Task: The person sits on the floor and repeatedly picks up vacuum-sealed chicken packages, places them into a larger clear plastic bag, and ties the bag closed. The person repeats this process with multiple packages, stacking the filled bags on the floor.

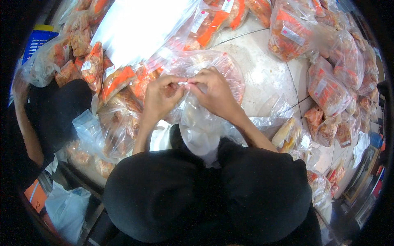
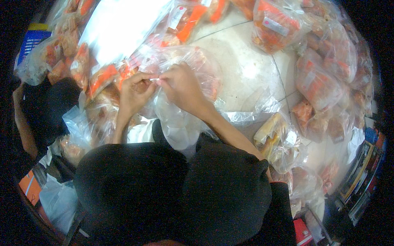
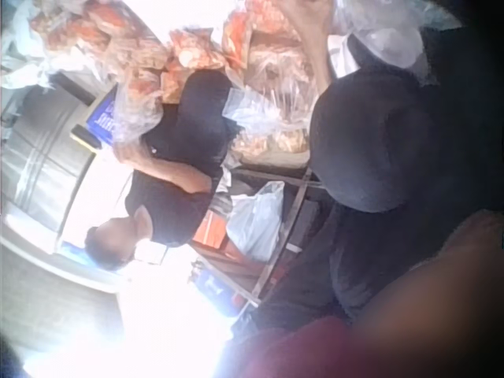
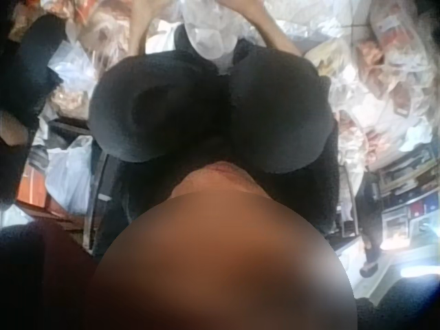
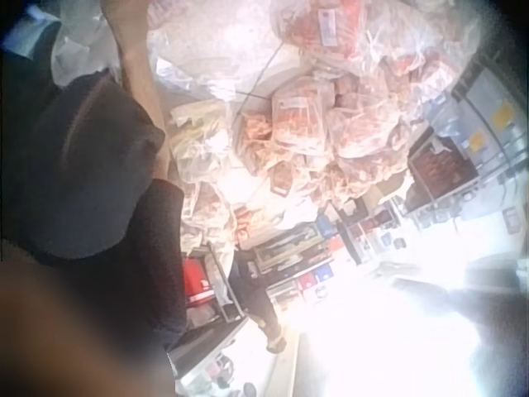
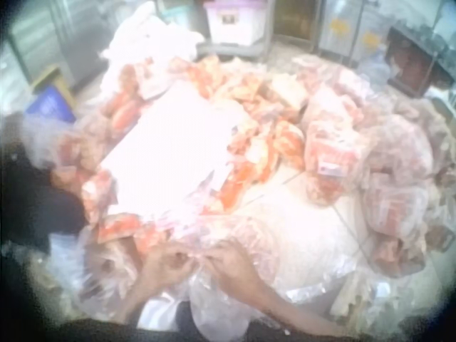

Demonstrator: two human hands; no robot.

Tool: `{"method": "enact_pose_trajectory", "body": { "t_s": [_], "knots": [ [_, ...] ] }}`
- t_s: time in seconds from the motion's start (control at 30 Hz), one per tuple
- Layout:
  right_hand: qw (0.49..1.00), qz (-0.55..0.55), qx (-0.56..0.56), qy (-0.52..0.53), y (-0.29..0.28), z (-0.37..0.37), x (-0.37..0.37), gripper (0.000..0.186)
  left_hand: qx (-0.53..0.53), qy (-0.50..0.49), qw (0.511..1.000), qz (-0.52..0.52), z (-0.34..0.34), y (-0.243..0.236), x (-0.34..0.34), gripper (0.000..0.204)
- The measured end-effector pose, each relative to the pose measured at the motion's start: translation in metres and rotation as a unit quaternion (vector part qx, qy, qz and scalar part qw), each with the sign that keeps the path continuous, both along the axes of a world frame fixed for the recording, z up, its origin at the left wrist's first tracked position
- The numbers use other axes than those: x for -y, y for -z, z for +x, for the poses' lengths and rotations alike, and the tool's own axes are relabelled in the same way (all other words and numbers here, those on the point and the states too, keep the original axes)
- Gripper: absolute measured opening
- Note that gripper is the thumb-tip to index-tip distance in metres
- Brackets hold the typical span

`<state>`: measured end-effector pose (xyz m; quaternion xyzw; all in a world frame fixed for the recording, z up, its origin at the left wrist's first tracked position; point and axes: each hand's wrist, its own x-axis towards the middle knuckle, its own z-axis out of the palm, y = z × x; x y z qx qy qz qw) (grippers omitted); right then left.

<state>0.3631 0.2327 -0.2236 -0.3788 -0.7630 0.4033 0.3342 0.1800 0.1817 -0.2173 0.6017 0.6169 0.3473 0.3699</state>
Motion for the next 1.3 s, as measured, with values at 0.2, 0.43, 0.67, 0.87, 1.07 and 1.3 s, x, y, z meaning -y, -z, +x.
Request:
{"method": "enact_pose_trajectory", "body": {
  "t_s": [0.2,0.43,0.67,0.87,1.07,1.3],
  "knots": [
    [1.000,0.017,0.003,0.026,0.005,-0.003,0.009,0.015,0.062,-0.017,0.997,-0.031,0.001,0.002,0.003,0.023],
    [0.998,-0.045,0.006,0.053,-0.004,-0.006,0.013,0.028,0.147,-0.029,0.988,-0.040,0.001,0.006,0.003,0.023],
    [0.997,-0.065,-0.042,0.026,0.001,-0.007,0.007,0.038,0.079,-0.008,0.995,-0.051,-0.001,-0.002,0.005,0.019],
    [0.953,-0.267,-0.140,-0.038,0.007,-0.001,-0.001,0.031,0.169,-0.021,0.984,-0.051,0.000,0.005,0.004,0.016],
    [0.939,-0.304,-0.145,-0.067,-0.007,0.002,0.002,0.029,0.173,0.023,0.981,-0.080,-0.010,0.008,0.003,0.023],
    [0.990,-0.112,0.004,-0.091,-0.013,0.004,0.008,0.035,0.239,0.026,0.968,-0.069,-0.011,0.003,0.011,0.009]
  ]
}}
